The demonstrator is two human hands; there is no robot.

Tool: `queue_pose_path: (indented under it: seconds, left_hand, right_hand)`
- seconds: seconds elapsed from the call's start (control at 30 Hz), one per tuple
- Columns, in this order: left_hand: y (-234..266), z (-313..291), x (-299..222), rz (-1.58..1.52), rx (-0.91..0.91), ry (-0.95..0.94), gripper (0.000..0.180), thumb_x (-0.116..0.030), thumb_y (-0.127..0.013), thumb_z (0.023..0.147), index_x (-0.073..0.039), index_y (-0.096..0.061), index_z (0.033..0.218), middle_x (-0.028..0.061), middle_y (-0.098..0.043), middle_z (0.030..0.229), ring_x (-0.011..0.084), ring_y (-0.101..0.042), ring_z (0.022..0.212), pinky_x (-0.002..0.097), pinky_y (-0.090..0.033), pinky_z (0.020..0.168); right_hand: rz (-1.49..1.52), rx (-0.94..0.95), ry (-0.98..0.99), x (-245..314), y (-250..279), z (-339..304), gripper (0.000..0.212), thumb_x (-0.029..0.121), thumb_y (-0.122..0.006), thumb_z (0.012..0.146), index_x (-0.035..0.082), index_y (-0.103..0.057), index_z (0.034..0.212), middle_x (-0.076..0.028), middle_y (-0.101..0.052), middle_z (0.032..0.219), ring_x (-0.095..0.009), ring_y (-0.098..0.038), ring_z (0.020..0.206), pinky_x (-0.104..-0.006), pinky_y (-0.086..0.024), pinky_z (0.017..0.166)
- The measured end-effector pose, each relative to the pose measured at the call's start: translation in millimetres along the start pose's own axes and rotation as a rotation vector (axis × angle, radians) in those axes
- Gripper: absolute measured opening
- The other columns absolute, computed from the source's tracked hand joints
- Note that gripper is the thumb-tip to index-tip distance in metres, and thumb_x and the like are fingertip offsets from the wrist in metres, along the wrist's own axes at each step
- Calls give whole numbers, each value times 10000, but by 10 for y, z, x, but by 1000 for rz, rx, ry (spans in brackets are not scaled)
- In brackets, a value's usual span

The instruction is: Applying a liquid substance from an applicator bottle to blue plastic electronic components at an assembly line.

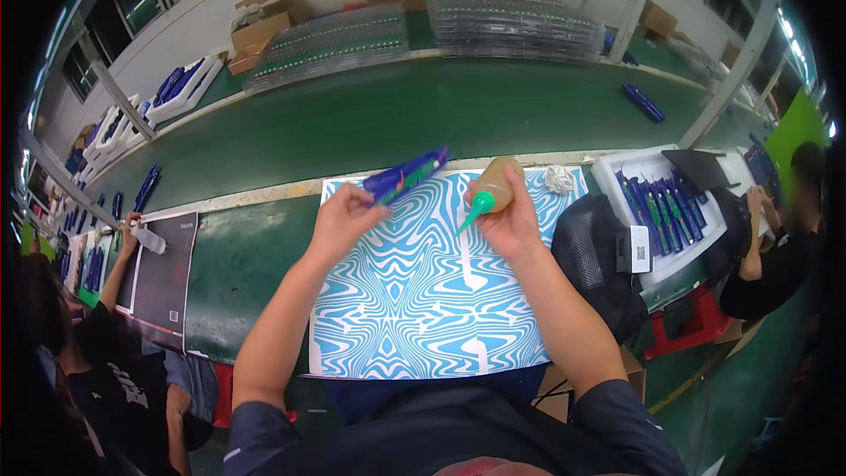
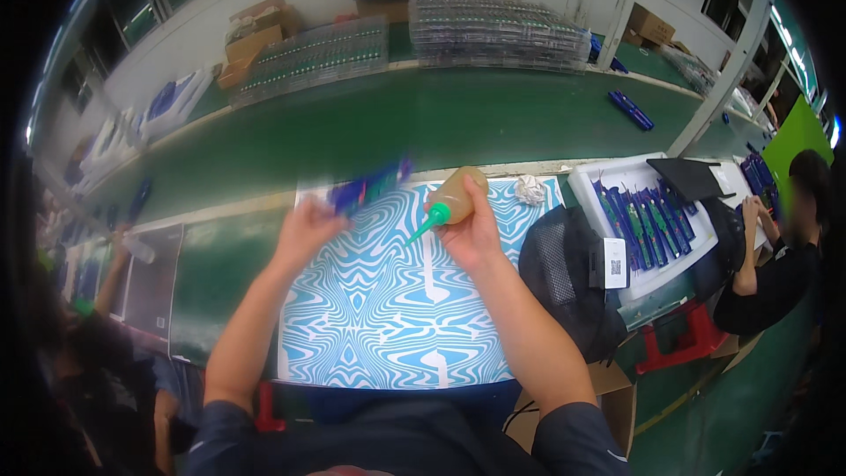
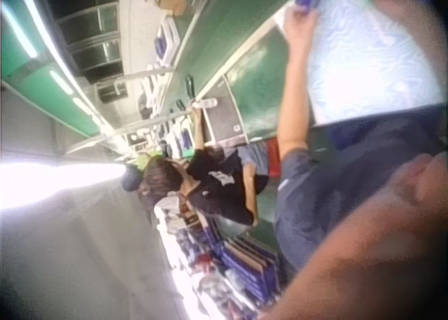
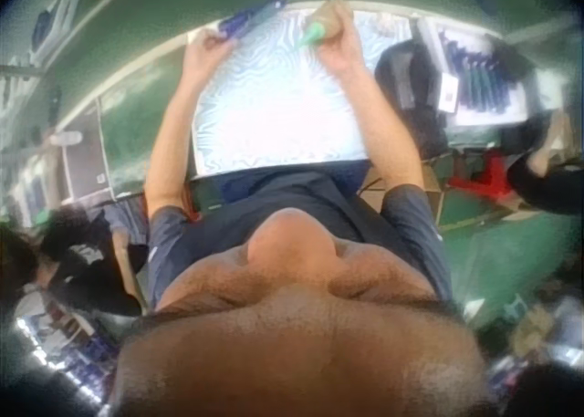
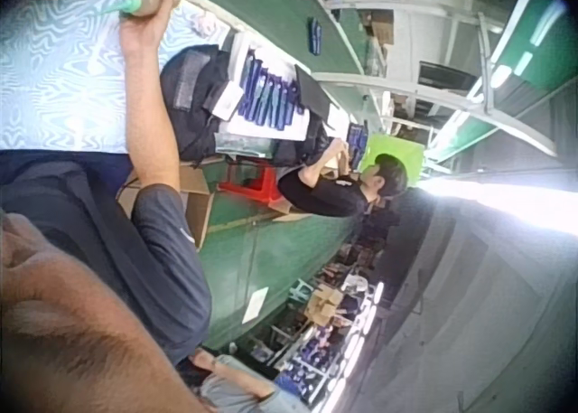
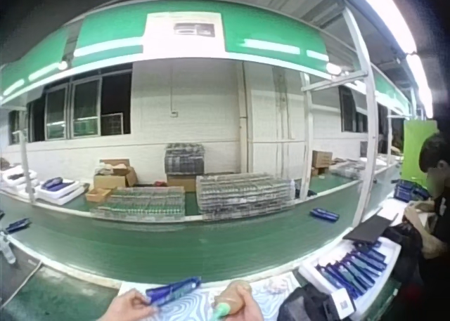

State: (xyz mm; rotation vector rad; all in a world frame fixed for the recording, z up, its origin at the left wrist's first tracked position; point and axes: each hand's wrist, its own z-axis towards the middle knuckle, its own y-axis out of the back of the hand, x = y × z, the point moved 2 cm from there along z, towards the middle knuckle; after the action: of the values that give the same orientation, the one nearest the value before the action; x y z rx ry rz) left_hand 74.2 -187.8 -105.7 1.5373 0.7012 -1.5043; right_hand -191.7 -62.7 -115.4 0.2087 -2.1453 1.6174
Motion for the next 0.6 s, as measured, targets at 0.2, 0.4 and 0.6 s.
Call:
queue_pose_path:
  seconds: [0.2, 0.4, 0.6]
  left_hand:
    - [2, -593, -4, -298, 221, 119, 271, 4, -761, 873, 7, -525, 1007, 107, -701, 955, 130, -695, 925, 245, -555, 762]
    - [89, -652, -176, -59, 369, 218, 346, -39, -769, 866, 38, -546, 1118, 158, -715, 1023, 177, -714, 951, 284, -557, 833]
    - [120, -628, -94, 79, 280, 228, 488, -80, -805, 832, 55, -557, 1231, 193, -698, 1147, 184, -698, 1013, 296, -550, 854]
  right_hand:
    - [102, 28, 30, 51, -5, -2, 513, 426, -656, 971, 44, -489, 1270, -184, -614, 1104, -318, -670, 960, -377, -626, 790]
    - [3, 97, 93, 118, 8, 14, 458, 403, -637, 991, 81, -499, 1288, -164, -596, 1196, -328, -647, 1089, -407, -627, 852]
    - [-124, -10, 333, 47, -197, -145, 533, 385, -669, 977, 102, -443, 1368, -171, -551, 1255, -335, -620, 1133, -433, -607, 912]
